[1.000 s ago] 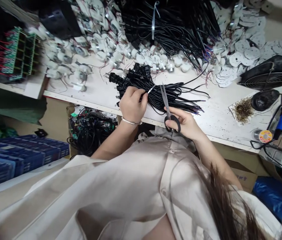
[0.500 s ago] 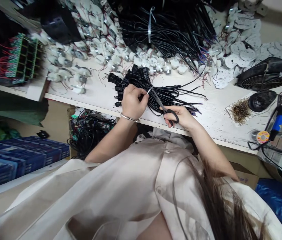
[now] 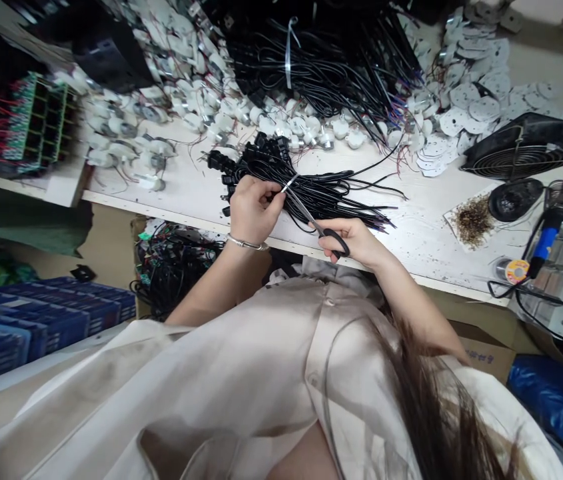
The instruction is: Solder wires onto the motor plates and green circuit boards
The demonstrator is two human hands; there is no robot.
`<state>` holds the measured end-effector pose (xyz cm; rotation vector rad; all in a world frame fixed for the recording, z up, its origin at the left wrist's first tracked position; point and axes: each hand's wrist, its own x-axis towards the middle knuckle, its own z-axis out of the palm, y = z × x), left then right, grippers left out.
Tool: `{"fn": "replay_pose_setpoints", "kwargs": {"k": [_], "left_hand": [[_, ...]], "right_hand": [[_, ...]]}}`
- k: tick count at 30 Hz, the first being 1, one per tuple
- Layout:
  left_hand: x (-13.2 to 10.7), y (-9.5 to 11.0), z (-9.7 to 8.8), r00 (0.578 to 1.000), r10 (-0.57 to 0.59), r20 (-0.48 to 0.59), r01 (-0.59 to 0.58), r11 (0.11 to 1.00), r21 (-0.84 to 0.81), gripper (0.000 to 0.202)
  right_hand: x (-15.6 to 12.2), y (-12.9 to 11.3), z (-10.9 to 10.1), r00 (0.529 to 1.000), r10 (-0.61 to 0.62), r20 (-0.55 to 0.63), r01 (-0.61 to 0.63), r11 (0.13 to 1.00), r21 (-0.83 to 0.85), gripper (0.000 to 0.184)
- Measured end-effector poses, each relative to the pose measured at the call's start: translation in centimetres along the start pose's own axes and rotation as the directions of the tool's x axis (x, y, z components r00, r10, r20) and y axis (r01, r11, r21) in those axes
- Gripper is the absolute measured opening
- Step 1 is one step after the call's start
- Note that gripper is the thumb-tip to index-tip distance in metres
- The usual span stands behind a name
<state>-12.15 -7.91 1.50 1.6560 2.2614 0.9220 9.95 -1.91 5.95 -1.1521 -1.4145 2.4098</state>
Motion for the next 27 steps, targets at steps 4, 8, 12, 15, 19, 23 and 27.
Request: {"fn": "replay_pose_setpoints", "kwargs": {"k": [4,8,12,15,19,23,27], "left_hand": [[-0.3,-0.1,0.1,1.0,-0.002,-0.016,0.001,0.999,-0.039,0.011],[-0.6,-0.4,0.2,0.997,0.039,-0.06,-0.043,0.997,-0.07,0.014],[-1.0,-0.5,0.5,0.996,0.043,-0.083,-0.048,0.997,-0.059,0.015],[-1.5,-0.5,0.7,0.989,0.07,-0.131,-0.08,0.994,-0.074,0.015],[-2.0,-0.8,1.2,0.96,0.158,-0.231,-0.185,0.978,-0.099,0.015],[-2.1,-1.1,1.4,0.932,0.213,-0.293,-0.249,0.964,-0.089,0.016],[-1.9,-0.8,1.3,0.942,0.194,-0.275,-0.225,0.97,-0.087,0.018]], "right_hand": [[0.6,-0.3,0.3,0.998,0.012,-0.058,-0.013,1.0,-0.018,0.052],[0.5,-0.5,0.4,0.996,0.032,-0.082,-0.035,0.999,-0.034,0.052],[-0.2,-1.2,0.4,0.995,0.047,-0.09,-0.054,0.995,-0.08,0.051],[-0.6,-1.8,0.4,0.995,0.058,-0.084,-0.068,0.991,-0.112,0.048],[-0.2,-2.0,0.6,0.993,0.061,-0.098,-0.072,0.99,-0.121,0.046],[0.8,-1.2,0.6,0.996,0.03,-0.089,-0.04,0.993,-0.113,0.054],[1.0,0.1,-0.1,0.999,-0.003,-0.045,-0.003,0.993,-0.117,0.056]]}}
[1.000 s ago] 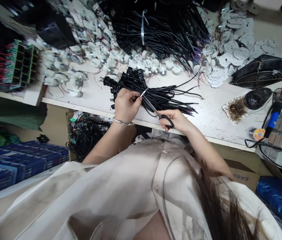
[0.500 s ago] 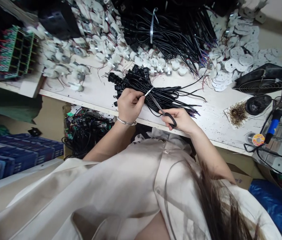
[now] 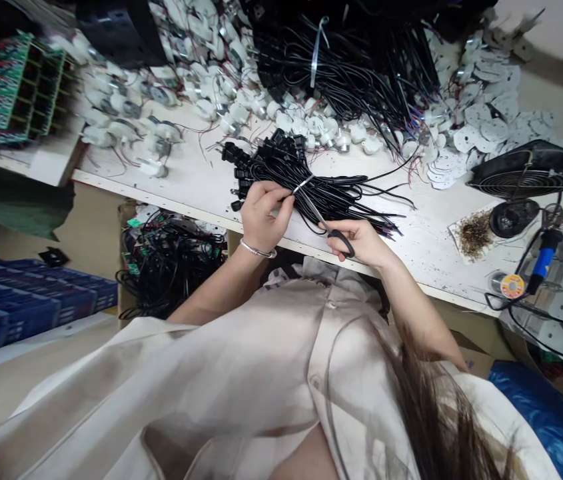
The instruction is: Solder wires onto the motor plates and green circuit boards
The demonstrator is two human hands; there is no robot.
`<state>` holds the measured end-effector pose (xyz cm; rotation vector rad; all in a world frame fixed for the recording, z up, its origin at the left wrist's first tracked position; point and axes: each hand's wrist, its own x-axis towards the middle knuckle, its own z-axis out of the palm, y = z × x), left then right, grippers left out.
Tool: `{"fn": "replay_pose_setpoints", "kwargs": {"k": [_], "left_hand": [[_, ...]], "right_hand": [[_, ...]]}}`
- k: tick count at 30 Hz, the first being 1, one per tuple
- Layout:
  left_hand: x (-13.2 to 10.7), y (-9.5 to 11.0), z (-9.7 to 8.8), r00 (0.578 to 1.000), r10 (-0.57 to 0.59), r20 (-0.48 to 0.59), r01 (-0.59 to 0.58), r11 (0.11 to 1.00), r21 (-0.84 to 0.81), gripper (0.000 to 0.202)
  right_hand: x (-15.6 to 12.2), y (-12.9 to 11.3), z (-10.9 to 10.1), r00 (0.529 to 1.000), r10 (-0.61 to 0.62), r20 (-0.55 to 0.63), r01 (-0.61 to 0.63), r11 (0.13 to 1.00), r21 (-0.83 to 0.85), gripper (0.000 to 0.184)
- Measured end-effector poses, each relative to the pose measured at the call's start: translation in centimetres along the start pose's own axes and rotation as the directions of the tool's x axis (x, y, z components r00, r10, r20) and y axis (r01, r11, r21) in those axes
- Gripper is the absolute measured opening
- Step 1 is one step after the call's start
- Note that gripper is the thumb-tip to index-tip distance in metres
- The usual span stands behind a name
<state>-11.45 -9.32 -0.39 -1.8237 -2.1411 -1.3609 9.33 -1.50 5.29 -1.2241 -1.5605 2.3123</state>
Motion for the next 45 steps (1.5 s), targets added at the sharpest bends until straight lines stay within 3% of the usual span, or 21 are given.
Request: {"fn": "replay_pose_setpoints", "kwargs": {"k": [4,9,14,21,26,28,30,32,34,41,45], "left_hand": [[0.6,0.3,0.2,1.0,-0.005,-0.016,0.006,0.999,0.046,0.015],[1.1,0.3,0.3,0.995,-0.071,0.064,0.069,0.997,0.039,0.014],[0.9,0.6,0.5,1.0,-0.009,-0.016,0.01,0.997,0.073,0.018],[1.1,0.9,1.2,0.998,-0.057,-0.022,0.06,0.988,0.142,0.026],[1.8,1.6,1.6,0.983,-0.178,0.047,0.166,0.968,0.19,0.024],[2.0,2.3,1.6,0.968,-0.228,0.104,0.196,0.947,0.255,0.024],[2.1,2.9,1.7,0.954,-0.255,0.158,0.196,0.929,0.315,0.026],[2.2,3.3,1.8,0.952,-0.247,0.183,0.172,0.921,0.349,0.03],[1.9,3.4,1.8,0.96,-0.216,0.175,0.142,0.922,0.359,0.033],[-1.2,2.0,1.9,0.994,-0.065,0.09,0.046,0.979,0.2,0.032],[-1.5,0.9,1.9,0.998,-0.012,0.06,0.002,0.987,0.158,0.028]], "right_hand": [[-0.3,0.8,-0.4,1.0,-0.006,-0.013,0.006,1.0,0.025,0.053],[-0.5,0.4,-0.8,1.0,-0.001,-0.026,0.001,1.0,-0.003,0.052],[-0.1,0.2,-1.5,1.0,0.006,-0.01,-0.006,0.999,-0.036,0.053],[1.7,1.4,-1.7,0.997,-0.082,0.014,0.082,0.996,-0.04,0.057],[1.0,0.0,-2.3,0.964,-0.243,-0.109,0.248,0.968,0.031,0.051],[0.3,-0.7,-2.9,0.973,-0.207,-0.103,0.209,0.978,0.011,0.048],[-0.2,-1.1,-3.8,0.996,-0.075,-0.058,0.071,0.996,-0.062,0.047],[-0.2,-1.2,-4.5,0.997,0.035,-0.062,-0.044,0.99,-0.136,0.049],[0.1,-1.3,-4.9,0.995,0.072,-0.071,-0.082,0.984,-0.161,0.05],[1.7,-1.5,-3.6,0.999,0.043,0.004,-0.042,0.988,-0.149,0.053],[2.7,-0.4,-3.8,0.997,-0.032,0.07,0.038,0.995,-0.087,0.054]]}}
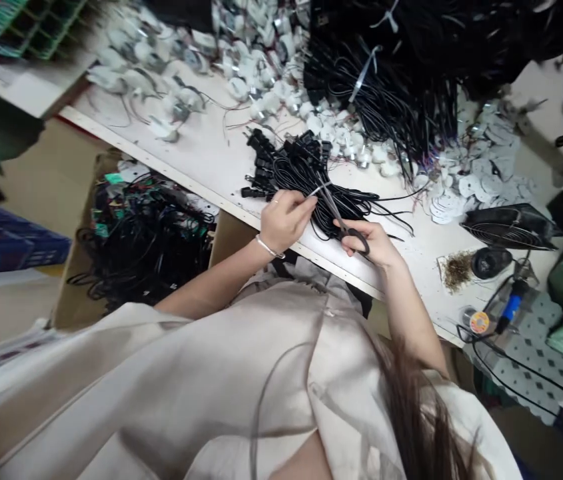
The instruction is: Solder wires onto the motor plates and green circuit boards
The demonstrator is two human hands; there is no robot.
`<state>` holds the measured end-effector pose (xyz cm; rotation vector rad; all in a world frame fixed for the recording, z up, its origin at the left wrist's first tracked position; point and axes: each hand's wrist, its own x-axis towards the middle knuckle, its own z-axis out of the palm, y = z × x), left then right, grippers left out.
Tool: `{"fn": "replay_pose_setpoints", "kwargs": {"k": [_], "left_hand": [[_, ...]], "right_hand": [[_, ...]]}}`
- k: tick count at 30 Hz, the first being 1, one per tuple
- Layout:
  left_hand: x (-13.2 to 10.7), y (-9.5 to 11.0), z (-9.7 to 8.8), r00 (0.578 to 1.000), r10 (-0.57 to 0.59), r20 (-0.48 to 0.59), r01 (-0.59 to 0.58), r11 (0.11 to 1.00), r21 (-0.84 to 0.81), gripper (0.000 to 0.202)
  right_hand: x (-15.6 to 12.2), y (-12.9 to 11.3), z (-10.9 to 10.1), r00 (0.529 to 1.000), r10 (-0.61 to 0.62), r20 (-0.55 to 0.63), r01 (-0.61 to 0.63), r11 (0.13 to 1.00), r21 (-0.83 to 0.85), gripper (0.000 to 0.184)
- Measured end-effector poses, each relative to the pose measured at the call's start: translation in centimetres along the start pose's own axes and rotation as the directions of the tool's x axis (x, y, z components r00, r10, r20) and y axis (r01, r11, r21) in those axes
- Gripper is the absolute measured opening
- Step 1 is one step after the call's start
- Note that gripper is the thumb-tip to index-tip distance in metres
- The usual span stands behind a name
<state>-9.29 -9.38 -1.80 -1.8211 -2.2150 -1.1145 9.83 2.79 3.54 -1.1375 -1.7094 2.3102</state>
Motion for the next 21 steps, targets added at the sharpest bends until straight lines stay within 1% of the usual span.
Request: {"fn": "replay_pose_setpoints", "kwargs": {"k": [2,3,5,7,10,12,15,18,20,21], "left_hand": [[0.5,0.1,-0.1,1.0,-0.024,-0.006,0.024,0.998,-0.066,0.029],[0.8,0.3,-0.1,0.997,-0.069,-0.015,0.067,0.992,-0.11,0.03],[1.5,0.9,-0.2,0.978,-0.205,-0.031,0.197,0.966,-0.17,0.031],[2.2,1.6,-0.2,0.952,-0.307,-0.018,0.3,0.94,-0.164,0.029],[3.2,2.6,-0.2,0.931,-0.357,0.072,0.363,0.927,-0.097,0.023],[3.9,3.1,-0.5,0.907,-0.393,0.152,0.41,0.906,-0.101,0.022],[4.8,3.6,-1.1,0.864,-0.447,0.233,0.486,0.861,-0.152,0.021],[5.3,4.0,-1.8,0.808,-0.497,0.317,0.573,0.787,-0.229,0.018],[5.4,4.0,-2.0,0.779,-0.504,0.372,0.616,0.725,-0.309,0.016],[5.4,3.9,-2.1,0.774,-0.496,0.393,0.625,0.699,-0.348,0.015]], "right_hand": [[0.2,0.6,-0.2,0.999,-0.033,-0.006,0.033,0.999,0.009,0.054],[0.2,0.9,-0.3,0.999,-0.046,-0.009,0.046,0.999,0.003,0.054],[0.2,1.2,-0.4,0.998,-0.064,-0.003,0.064,0.998,-0.017,0.055],[0.0,1.4,-0.5,0.997,-0.078,-0.002,0.078,0.996,-0.041,0.055],[-0.2,1.6,-0.6,0.993,-0.101,-0.055,0.096,0.991,-0.097,0.053],[-0.3,1.6,-0.7,0.988,-0.131,-0.084,0.12,0.985,-0.127,0.05],[-0.2,1.3,-0.5,0.98,-0.168,-0.104,0.151,0.977,-0.148,0.048],[-0.1,1.0,-0.3,0.977,-0.186,-0.106,0.165,0.97,-0.179,0.047],[0.0,0.9,-0.3,0.978,-0.18,-0.102,0.158,0.968,-0.196,0.047],[-0.1,0.8,-0.2,0.98,-0.172,-0.1,0.15,0.97,-0.193,0.047]]}}
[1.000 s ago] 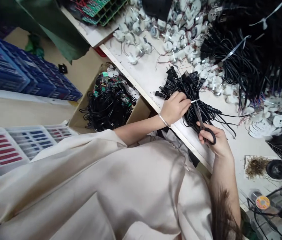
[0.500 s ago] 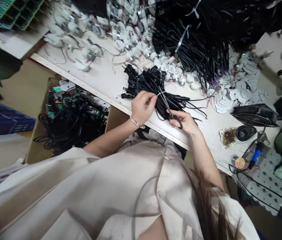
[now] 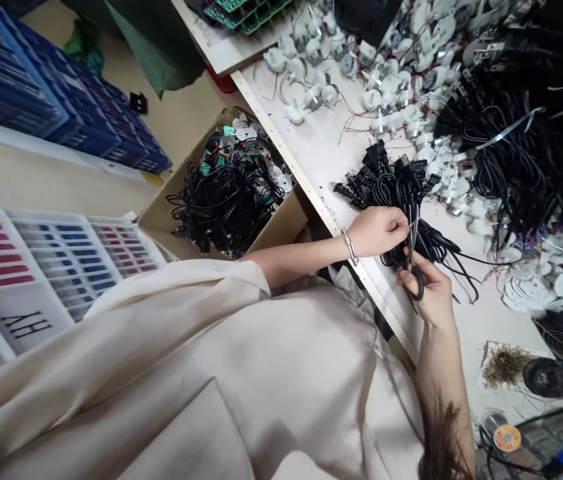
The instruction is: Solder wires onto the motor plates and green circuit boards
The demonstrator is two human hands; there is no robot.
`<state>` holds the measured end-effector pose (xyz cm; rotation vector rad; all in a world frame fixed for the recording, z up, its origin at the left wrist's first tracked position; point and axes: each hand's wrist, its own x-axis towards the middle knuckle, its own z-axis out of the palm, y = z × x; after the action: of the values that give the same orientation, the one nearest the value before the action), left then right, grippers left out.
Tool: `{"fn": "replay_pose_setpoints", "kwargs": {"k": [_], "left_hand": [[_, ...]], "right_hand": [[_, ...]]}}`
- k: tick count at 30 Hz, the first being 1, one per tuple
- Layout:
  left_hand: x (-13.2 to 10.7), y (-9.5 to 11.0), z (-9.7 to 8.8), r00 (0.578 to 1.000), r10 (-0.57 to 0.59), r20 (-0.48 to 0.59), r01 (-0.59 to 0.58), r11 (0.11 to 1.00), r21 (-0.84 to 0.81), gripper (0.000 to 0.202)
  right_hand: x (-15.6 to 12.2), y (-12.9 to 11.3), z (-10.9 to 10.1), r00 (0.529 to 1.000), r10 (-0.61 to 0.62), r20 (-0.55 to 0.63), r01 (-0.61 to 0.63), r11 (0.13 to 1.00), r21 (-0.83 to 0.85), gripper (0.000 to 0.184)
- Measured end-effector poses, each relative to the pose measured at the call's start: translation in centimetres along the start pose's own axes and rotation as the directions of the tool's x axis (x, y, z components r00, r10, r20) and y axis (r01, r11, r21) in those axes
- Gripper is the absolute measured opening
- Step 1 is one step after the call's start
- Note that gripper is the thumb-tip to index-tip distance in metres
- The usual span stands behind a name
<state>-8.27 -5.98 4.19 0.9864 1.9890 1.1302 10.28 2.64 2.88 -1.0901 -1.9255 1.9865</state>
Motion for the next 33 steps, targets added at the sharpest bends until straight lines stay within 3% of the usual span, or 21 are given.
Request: {"fn": "replay_pose_setpoints", "kwargs": {"k": [3,9,15,18,20,23,27,33], "left_hand": [[-0.4,-0.3,-0.1,0.998,0.041,0.041,-0.039,0.998,-0.039,0.012],[-0.2,-2.1,-0.7,0.992,0.121,-0.043,-0.12,0.993,0.015,0.016],[0.6,-2.8,-1.5,0.994,0.083,0.078,-0.08,0.996,-0.033,0.02],[0.3,-3.2,-1.0,0.988,0.151,0.0,-0.151,0.985,0.079,0.022],[0.1,-3.8,-0.9,0.968,0.246,-0.041,-0.238,0.96,0.147,0.02],[0.1,-4.5,-1.4,0.948,0.316,0.033,-0.318,0.939,0.132,0.013],[0.2,-4.5,-2.1,0.917,0.387,0.091,-0.398,0.897,0.193,0.023],[-0.2,-4.6,-1.3,0.853,0.518,0.064,-0.515,0.813,0.271,0.018]], "right_hand": [[-0.5,-0.7,0.6,0.999,0.049,0.013,-0.05,0.998,0.039,0.05],[-0.3,-2.5,2.5,0.973,0.197,0.119,-0.217,0.957,0.191,0.058],[-0.3,-2.3,2.4,0.978,0.167,0.125,-0.198,0.935,0.295,0.057],[-0.2,-2.5,2.3,0.981,0.157,0.118,-0.184,0.941,0.285,0.051],[0.3,-2.8,2.4,0.981,0.153,0.12,-0.18,0.947,0.266,0.047],[1.0,-3.0,2.8,0.977,0.176,0.122,-0.2,0.954,0.222,0.048],[1.1,-2.7,4.0,0.98,0.182,0.085,-0.197,0.954,0.224,0.05],[1.0,-2.7,5.5,0.982,0.187,-0.019,-0.181,0.968,0.174,0.044]]}}
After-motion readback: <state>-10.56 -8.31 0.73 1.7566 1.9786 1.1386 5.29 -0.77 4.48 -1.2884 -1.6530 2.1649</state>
